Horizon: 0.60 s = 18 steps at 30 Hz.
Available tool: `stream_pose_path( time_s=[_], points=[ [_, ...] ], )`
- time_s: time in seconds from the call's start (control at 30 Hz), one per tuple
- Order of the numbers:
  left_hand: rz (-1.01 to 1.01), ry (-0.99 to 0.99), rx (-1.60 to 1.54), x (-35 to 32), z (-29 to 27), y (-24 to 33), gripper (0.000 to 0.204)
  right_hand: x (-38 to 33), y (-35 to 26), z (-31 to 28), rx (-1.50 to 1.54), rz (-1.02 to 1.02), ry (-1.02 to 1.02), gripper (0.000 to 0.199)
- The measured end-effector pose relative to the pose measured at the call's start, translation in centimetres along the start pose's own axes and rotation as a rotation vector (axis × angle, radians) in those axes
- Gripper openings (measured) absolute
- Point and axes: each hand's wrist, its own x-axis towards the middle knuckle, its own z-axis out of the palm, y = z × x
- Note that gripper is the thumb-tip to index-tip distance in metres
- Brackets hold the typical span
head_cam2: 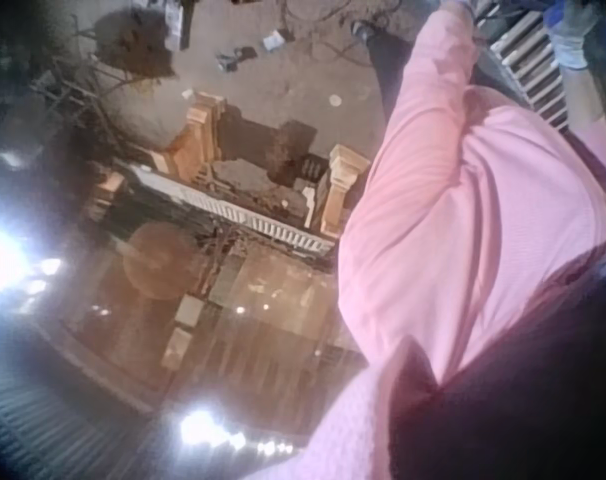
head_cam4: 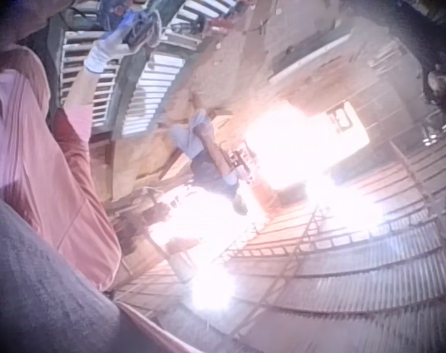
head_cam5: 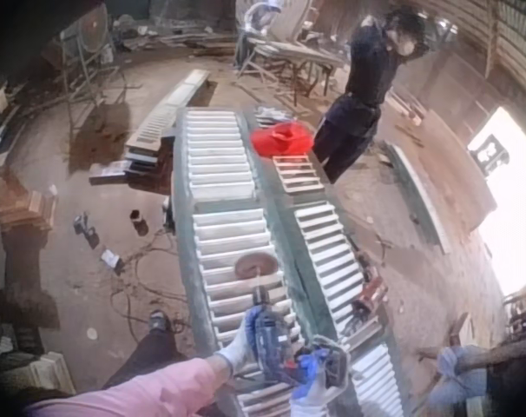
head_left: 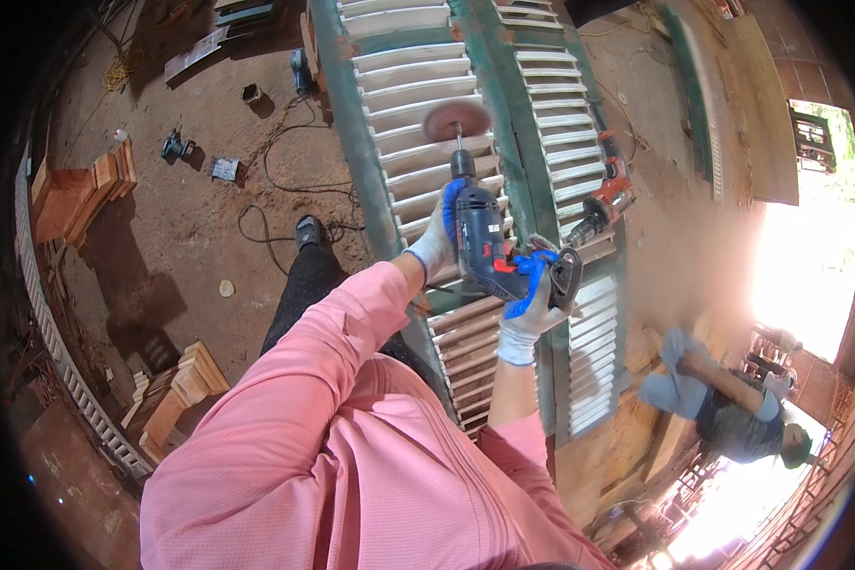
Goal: The person uses a handheld power sander to smooth the surface of a wooden slatted panel. They move the tool back and forth across the slats, generating sawdust.
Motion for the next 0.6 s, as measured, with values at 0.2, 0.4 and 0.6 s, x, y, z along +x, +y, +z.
stream_pose_path(
  time_s=[0.2,0.4,0.6],
  points=[
    [-0.018,-0.044,0.041,2.2,-0.5,0.5,0.062,0.3,0.7,-0.3,0.024,-0.028,0.011,0.024],
    [-0.012,0.051,0.017,-0.2,2.1,-0.2,0.054,-0.2,0.1,-0.1,0.075,0.024,0.032,0.027],
    [0.066,0.069,0.028,-1.8,-1.3,0.9,0.057,-1.7,-0.5,0.9,0.084,0.107,0.027,0.030]
  ],
)
